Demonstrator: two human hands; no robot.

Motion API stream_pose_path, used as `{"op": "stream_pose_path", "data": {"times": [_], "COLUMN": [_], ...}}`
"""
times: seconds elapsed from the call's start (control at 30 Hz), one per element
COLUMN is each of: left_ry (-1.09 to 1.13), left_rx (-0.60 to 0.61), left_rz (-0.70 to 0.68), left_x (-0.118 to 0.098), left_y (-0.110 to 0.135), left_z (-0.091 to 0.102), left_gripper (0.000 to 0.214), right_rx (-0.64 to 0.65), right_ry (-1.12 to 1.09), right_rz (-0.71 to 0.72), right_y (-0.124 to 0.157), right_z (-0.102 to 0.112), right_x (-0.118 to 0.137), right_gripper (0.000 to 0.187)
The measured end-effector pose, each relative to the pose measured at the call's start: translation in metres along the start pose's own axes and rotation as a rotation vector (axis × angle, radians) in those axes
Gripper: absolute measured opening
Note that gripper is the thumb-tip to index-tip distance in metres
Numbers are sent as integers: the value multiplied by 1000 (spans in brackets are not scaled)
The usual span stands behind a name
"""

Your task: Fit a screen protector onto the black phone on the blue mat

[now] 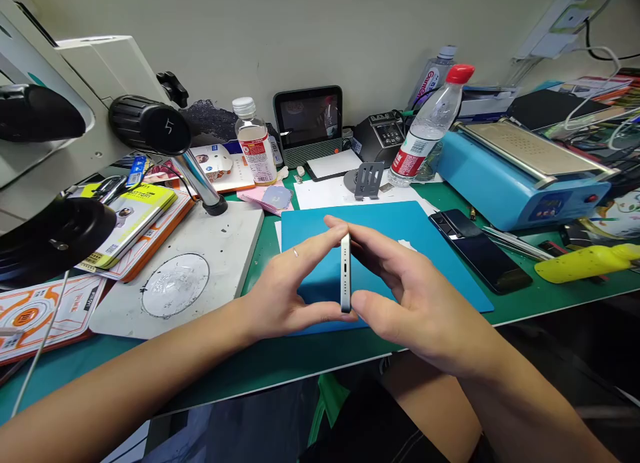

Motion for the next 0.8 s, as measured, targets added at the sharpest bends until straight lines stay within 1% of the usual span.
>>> {"op": "stream_pose_path", "data": {"times": [0.2, 0.4, 0.53, 0.63, 0.8], "left_ry": [-8, -19, -12, -13, -63], "left_rx": [6, 10, 18, 16, 30], "left_rz": [-20, -34, -26, -31, -57], "left_x": [-2, -2, 0, -1, -4], "left_y": [0, 1, 1, 1, 0], "left_z": [-1, -2, -2, -2, -4], "left_gripper": [96, 96, 97, 96, 96], "right_rx": [18, 2, 9, 5, -3], "right_ry": [-4, -1, -6, -14, -27], "right_rz": [-11, 46, 24, 38, 41], "right_y": [1, 1, 1, 2, 1], "right_z": [0, 3, 2, 2, 2], "right_x": [-1, 6, 4, 3, -1], "right_gripper": [65, 67, 68, 70, 68]}}
Point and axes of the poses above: each hand's wrist, its own y-axis away from the middle knuckle, its own z-axis out of the back of the hand, x = y × z, the point moved 8 cm from there along -y, towards the middle knuckle, and after that the axes turned 11 degrees about y, right-handed, at the moved point
